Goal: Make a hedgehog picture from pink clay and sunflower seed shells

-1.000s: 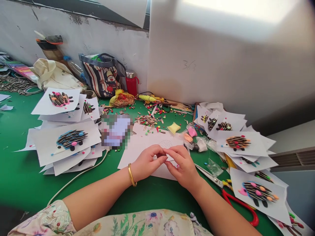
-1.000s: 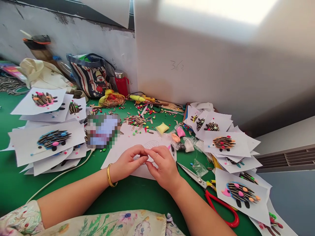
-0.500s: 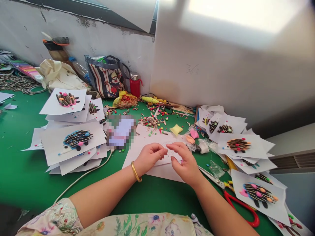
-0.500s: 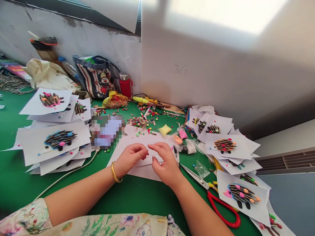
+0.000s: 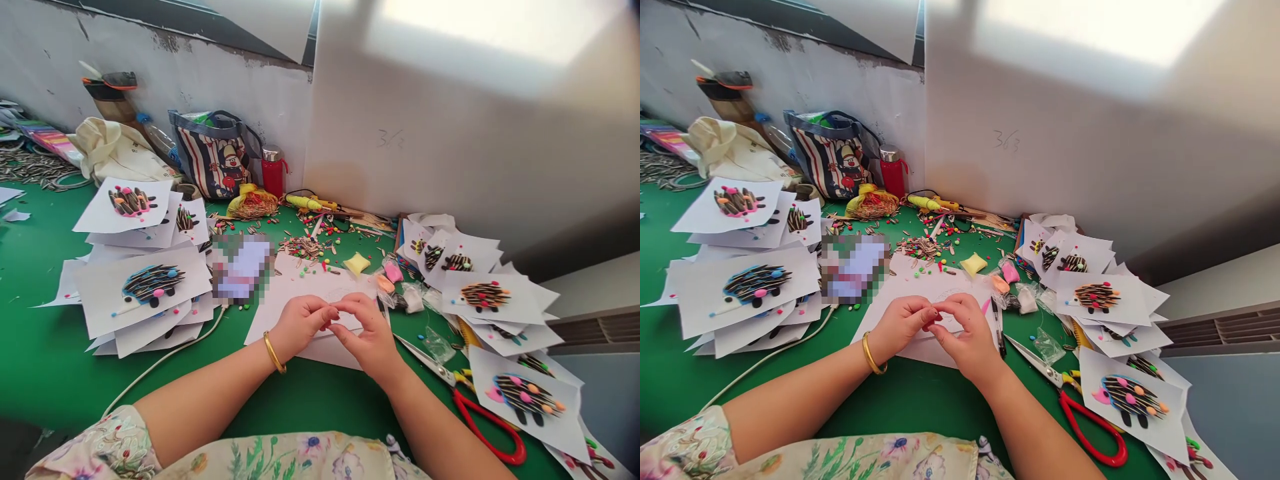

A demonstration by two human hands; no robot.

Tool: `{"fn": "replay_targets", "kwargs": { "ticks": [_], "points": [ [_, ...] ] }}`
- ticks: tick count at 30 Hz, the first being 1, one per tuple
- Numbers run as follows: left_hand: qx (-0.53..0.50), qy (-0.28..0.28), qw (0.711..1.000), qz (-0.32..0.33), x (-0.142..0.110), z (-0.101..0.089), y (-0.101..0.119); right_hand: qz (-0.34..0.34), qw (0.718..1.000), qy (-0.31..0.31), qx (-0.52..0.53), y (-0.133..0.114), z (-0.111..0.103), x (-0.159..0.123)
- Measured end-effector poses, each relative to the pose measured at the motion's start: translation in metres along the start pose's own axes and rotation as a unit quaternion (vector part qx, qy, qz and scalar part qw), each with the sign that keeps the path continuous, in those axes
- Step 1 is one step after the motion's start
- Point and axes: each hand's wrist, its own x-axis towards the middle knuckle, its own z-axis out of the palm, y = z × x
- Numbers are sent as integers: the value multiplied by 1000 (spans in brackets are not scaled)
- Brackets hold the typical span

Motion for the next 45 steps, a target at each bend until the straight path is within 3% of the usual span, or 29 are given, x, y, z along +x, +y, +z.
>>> {"fn": "replay_targets", "kwargs": {
  "ticks": [9, 21, 31, 45],
  "points": [
    [14, -77, 996, 42, -3, 3, 3, -74, 995, 40, -61, 11, -7, -5],
    [-34, -59, 998, -16, 0, 2, 7, -61, 997, 25, -50, 11, -10, -2],
    [-121, -92, 983, -105, 3, -2, 6, -94, 994, 14, -54, 15, -12, -2],
    [-71, -73, 992, -67, 5, -3, 3, -122, 987, 27, -105, 14, -15, -1]
  ]
}}
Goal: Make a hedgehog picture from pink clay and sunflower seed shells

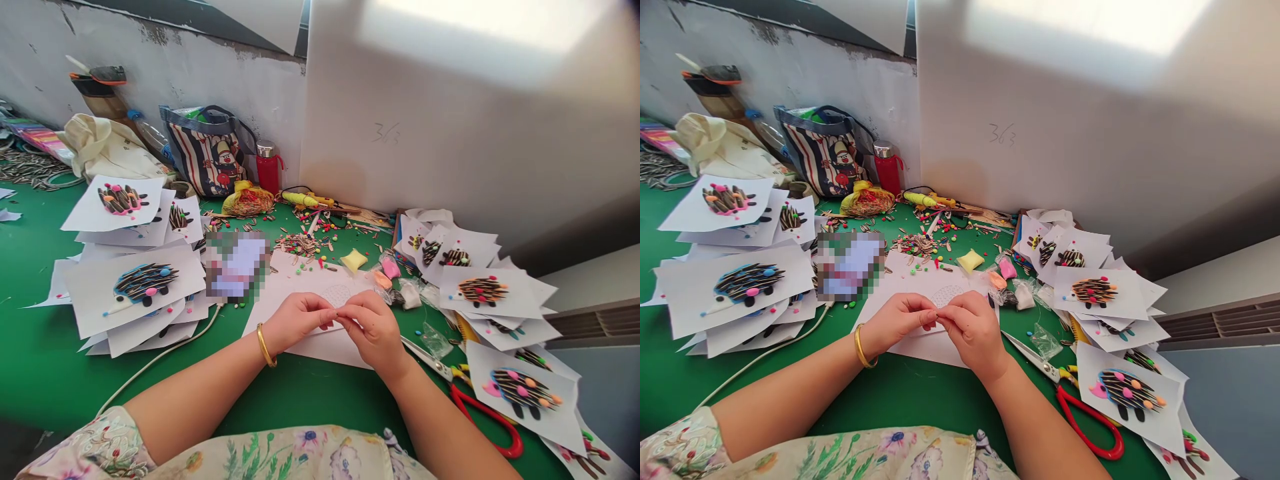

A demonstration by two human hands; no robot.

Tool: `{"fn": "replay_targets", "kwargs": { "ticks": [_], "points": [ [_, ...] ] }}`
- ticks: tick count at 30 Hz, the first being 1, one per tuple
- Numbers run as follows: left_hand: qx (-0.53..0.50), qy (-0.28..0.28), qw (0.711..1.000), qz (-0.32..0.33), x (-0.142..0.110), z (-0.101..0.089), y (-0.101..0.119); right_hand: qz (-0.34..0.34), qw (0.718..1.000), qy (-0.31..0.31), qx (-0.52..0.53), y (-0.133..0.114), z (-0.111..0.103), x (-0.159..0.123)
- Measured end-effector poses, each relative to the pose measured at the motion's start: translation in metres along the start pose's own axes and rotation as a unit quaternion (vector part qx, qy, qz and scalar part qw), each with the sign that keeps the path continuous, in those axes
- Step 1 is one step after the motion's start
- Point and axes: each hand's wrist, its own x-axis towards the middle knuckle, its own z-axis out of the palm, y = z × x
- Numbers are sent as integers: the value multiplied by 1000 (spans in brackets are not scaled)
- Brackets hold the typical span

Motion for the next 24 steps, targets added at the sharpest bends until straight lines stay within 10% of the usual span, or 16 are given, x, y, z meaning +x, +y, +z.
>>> {"fn": "replay_targets", "kwargs": {
  "ticks": [24],
  "points": [
    [13, 52, 997, 52, 6, -11, -2, 246, 955, 22, 164, 12, 9, -6]
  ]
}}
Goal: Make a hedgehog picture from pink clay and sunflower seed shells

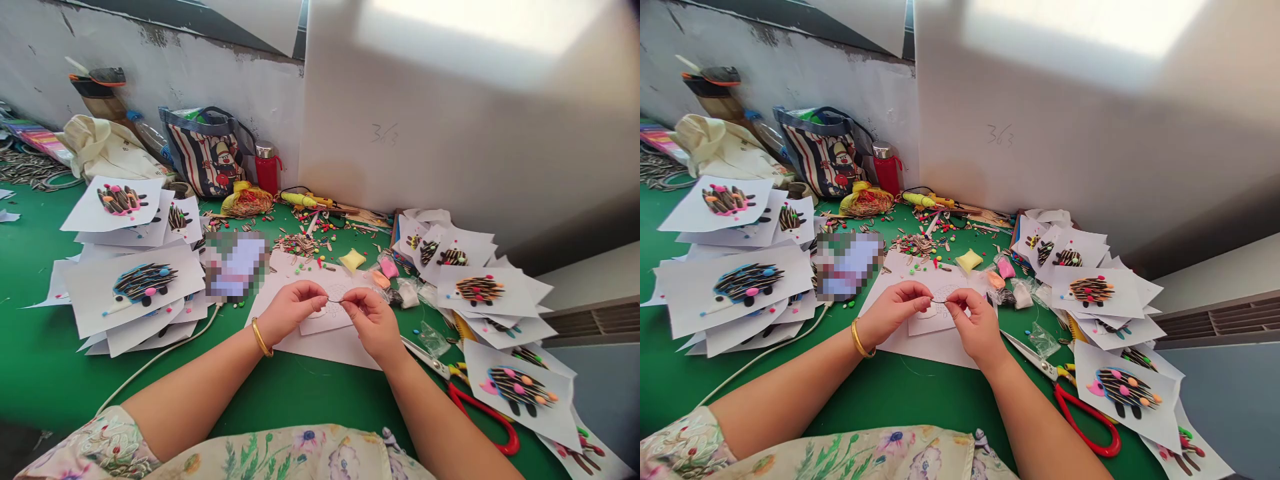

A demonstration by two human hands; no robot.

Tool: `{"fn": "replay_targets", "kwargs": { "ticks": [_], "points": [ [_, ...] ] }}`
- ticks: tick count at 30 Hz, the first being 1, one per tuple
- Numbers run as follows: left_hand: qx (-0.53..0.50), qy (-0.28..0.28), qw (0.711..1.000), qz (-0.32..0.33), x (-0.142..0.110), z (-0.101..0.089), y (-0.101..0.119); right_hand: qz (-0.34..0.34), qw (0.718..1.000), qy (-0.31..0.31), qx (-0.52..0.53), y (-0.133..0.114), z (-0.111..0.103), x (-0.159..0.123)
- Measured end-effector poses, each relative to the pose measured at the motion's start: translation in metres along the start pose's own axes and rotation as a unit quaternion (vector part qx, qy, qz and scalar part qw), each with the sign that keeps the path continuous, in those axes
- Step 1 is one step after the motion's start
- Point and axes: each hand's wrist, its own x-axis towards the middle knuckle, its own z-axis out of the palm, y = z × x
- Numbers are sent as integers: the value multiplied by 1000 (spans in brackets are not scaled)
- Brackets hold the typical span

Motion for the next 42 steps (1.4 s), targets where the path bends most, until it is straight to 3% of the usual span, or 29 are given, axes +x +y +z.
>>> {"fn": "replay_targets", "kwargs": {
  "ticks": [9, 14, 20, 26, 42],
  "points": [
    [12, -6, 1000, -18, 0, 4, -1, -21, 999, -33, -5, 0, 1, 0],
    [-53, -15, 998, -31, -1, 8, -2, -59, 997, -6, -39, -6, 2, 0],
    [-80, -36, 995, -45, -2, 11, -3, -115, 991, -18, -62, -10, 6, -2],
    [-149, -23, 986, -74, -3, 11, -7, -154, 983, -16, -103, -6, 7, -2],
    [-152, 9, 986, -66, -2, 10, -5, -69, 995, -31, -69, -5, 5, 0]
  ]
}}
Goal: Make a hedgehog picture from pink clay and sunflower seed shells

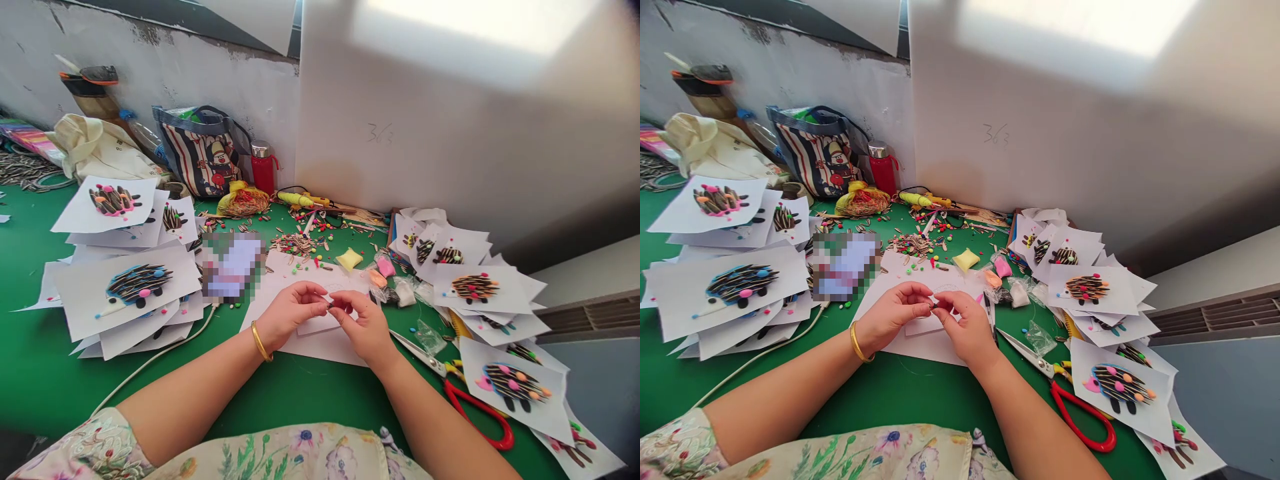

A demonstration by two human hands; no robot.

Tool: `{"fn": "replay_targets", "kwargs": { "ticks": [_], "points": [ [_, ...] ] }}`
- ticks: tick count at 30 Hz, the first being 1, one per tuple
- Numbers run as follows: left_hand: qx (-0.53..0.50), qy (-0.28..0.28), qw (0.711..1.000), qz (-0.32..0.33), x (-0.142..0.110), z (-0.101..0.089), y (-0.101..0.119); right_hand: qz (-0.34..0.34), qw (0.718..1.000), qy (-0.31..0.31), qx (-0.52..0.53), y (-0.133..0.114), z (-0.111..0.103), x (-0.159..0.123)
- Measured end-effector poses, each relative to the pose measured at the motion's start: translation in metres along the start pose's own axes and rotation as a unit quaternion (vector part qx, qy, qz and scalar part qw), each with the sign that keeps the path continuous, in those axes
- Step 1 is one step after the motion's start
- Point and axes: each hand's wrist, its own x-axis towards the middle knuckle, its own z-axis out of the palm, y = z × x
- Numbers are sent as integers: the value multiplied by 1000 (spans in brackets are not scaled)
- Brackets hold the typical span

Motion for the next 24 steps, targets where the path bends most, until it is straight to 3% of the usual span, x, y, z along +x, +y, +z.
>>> {"fn": "replay_targets", "kwargs": {
  "ticks": [3, 7, 13, 24],
  "points": [
    [0, -7, 1000, -10, 0, -1, -2, -22, 999, -30, 12, -1, 0, 1],
    [13, -16, 1000, -6, 1, -2, -3, -29, 999, -19, 9, -3, 0, 2],
    [55, 15, 998, 12, 2, -2, -1, 5, 1000, 12, 3, -4, -3, 2],
    [139, 54, 985, 91, 14, -16, 4, 48, 997, -47, -24, 4, -5, 4]
  ]
}}
